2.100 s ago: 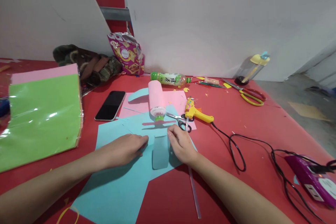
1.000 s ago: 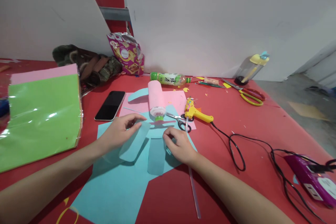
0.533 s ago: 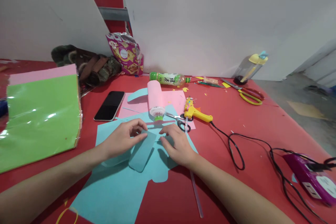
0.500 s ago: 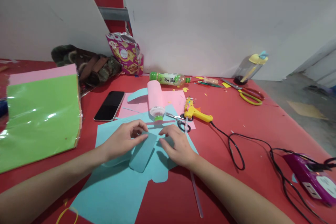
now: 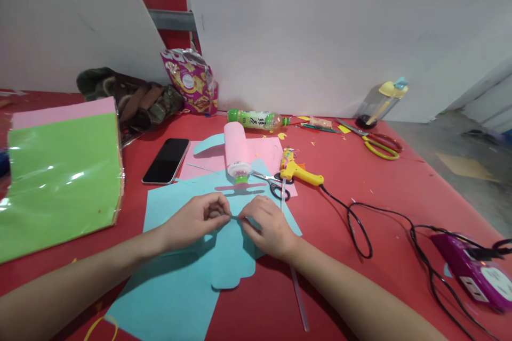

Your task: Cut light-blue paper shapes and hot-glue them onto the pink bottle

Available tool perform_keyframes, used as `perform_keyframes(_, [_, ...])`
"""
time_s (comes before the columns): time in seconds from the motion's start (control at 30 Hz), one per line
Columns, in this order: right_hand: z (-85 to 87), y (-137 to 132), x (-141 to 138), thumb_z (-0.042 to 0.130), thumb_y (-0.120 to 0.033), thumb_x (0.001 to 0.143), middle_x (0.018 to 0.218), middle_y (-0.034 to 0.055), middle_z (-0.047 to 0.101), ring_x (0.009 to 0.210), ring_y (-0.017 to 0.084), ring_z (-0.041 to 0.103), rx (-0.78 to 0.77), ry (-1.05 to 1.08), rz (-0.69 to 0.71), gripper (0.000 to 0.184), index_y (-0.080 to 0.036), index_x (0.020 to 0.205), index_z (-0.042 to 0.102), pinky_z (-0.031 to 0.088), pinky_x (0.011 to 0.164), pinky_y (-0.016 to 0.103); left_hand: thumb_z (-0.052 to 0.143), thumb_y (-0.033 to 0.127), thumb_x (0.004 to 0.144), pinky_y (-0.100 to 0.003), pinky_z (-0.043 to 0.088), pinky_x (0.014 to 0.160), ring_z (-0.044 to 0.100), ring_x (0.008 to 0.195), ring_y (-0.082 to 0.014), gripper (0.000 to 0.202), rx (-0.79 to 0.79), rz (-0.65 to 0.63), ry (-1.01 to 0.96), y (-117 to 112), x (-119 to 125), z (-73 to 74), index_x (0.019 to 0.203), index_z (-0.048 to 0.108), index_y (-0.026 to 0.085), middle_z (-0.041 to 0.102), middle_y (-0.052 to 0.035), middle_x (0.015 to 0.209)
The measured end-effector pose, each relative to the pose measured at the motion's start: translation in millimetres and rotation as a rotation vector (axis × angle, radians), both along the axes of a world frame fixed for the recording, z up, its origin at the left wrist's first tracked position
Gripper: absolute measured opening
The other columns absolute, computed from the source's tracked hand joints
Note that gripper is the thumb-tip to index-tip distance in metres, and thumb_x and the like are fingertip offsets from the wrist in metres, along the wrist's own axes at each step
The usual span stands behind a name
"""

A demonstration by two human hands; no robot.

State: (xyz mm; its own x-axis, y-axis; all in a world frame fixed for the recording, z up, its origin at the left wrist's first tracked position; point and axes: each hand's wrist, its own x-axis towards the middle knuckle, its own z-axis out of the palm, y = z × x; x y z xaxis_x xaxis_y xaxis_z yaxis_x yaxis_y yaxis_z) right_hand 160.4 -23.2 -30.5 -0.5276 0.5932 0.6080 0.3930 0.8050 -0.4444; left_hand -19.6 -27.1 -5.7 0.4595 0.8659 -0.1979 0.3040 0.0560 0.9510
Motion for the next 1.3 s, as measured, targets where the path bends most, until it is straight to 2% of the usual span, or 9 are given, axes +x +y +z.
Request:
perform_keyframes(0.13, [-5.2,0.4,1.8,0.045,-0.01,0.079,0.065,0.0045,0.063,0.061,0.016,0.053,0.12,-0.057,0.023,0.013,-0.019,0.077,0.054,0.043,0.057,0.03,0.048,0.024,0.076,-0.02,0.04,0.053,0.045,0.056,-0.0085,0.009,-0.216,-0.005,-0.048,0.7,2.0,2.5,0.074,0.048,0.016,0.044,0.0047,0.06])
perform_keyframes(0.23, [-7.9,0.2,2.7,0.044,-0.008,0.079,0.068,0.0052,0.064,0.063,0.016,0.053,0.144,-0.061,0.014,0.014,-0.019,0.08,0.053,0.044,0.057,0.03,0.045,0.029,0.079,-0.02,0.042,0.058,0.045,0.064,-0.0092,0.015,-0.298,0.032,-0.053,1.1,3.4,5.3,0.076,0.05,0.015,0.044,0.0029,0.067])
perform_keyframes(0.4, [-9.0,-0.7,3.1,0.043,-0.005,0.078,0.068,0.0059,0.063,0.063,0.016,0.054,0.163,-0.073,0.026,0.017,-0.018,0.082,0.053,0.046,0.057,0.029,0.043,0.027,0.081,-0.02,0.039,0.059,0.044,0.067,-0.0097,0.017,-0.302,-0.028,-0.03,0.4,3.9,4.7,0.081,0.055,0.015,0.048,0.0003,0.075])
perform_keyframes(0.7, [-4.6,-0.2,2.8,0.041,-0.007,0.079,0.066,0.0045,0.063,0.061,0.015,0.054,0.276,-0.112,0.025,0.018,-0.019,0.08,0.055,0.044,0.056,0.028,0.042,0.028,0.08,-0.02,0.029,0.046,0.034,0.048,-0.0088,0.021,-0.179,-0.069,0.032,1.2,2.0,-3.0,0.083,0.059,0.014,0.041,0.0048,0.054])
perform_keyframes(0.77, [-2.4,-0.6,2.0,0.045,-0.01,0.078,0.066,0.0042,0.064,0.061,0.016,0.054,0.242,-0.107,0.013,0.014,-0.019,0.077,0.055,0.045,0.056,0.029,0.041,0.027,0.081,-0.021,0.033,0.05,0.041,0.052,-0.01,0.022,-0.088,-0.097,0.05,1.4,1.2,-3.6,0.083,0.059,0.015,0.049,0.0032,0.058])
perform_keyframes(0.87, [-0.2,-0.9,0.7,0.05,-0.014,0.077,0.067,0.0049,0.064,0.063,0.016,0.055,0.113,-0.065,0.002,0.008,-0.018,0.074,0.055,0.046,0.059,0.03,0.04,0.025,0.083,-0.024,0.04,0.065,0.053,0.071,-0.0139,0.022,0.063,-0.111,0.108,1.0,0.5,-3.4,0.084,0.06,0.016,0.061,-0.001,0.076])
perform_keyframes(0.97, [0.4,-0.6,0.0,0.049,-0.015,0.079,0.065,0.0051,0.063,0.063,0.016,0.056,-0.025,0.012,-0.025,0.01,-0.018,0.072,0.055,0.047,0.059,0.029,0.039,0.024,0.084,-0.027,0.041,0.075,0.056,0.082,-0.0159,0.023,0.183,-0.099,0.165,-0.4,0.3,-2.7,0.088,0.06,0.017,0.064,-0.0024,0.088])
perform_keyframes(1.17, [1.9,-0.9,-1.0,0.053,-0.018,0.078,0.063,0.0024,0.061,0.06,0.014,0.057,-0.194,0.027,-0.095,0.008,-0.019,0.07,0.055,0.047,0.055,0.024,0.036,0.023,0.086,-0.024,0.041,0.076,0.057,0.084,-0.015,0.024,0.267,-0.09,0.17,-2.4,-0.4,-1.9,0.093,0.059,0.02,0.064,-0.0011,0.09])
perform_keyframes(1.3, [1.0,-1.1,-1.7,0.054,-0.022,0.078,0.062,0.0024,0.062,0.058,0.013,0.057,-0.204,0.01,-0.091,0.009,-0.018,0.07,0.056,0.046,0.053,0.022,0.035,0.022,0.086,-0.025,0.042,0.076,0.056,0.084,-0.0152,0.024,0.265,-0.093,0.188,-1.6,-0.8,-2.6,0.093,0.058,0.02,0.064,-0.0013,0.091])
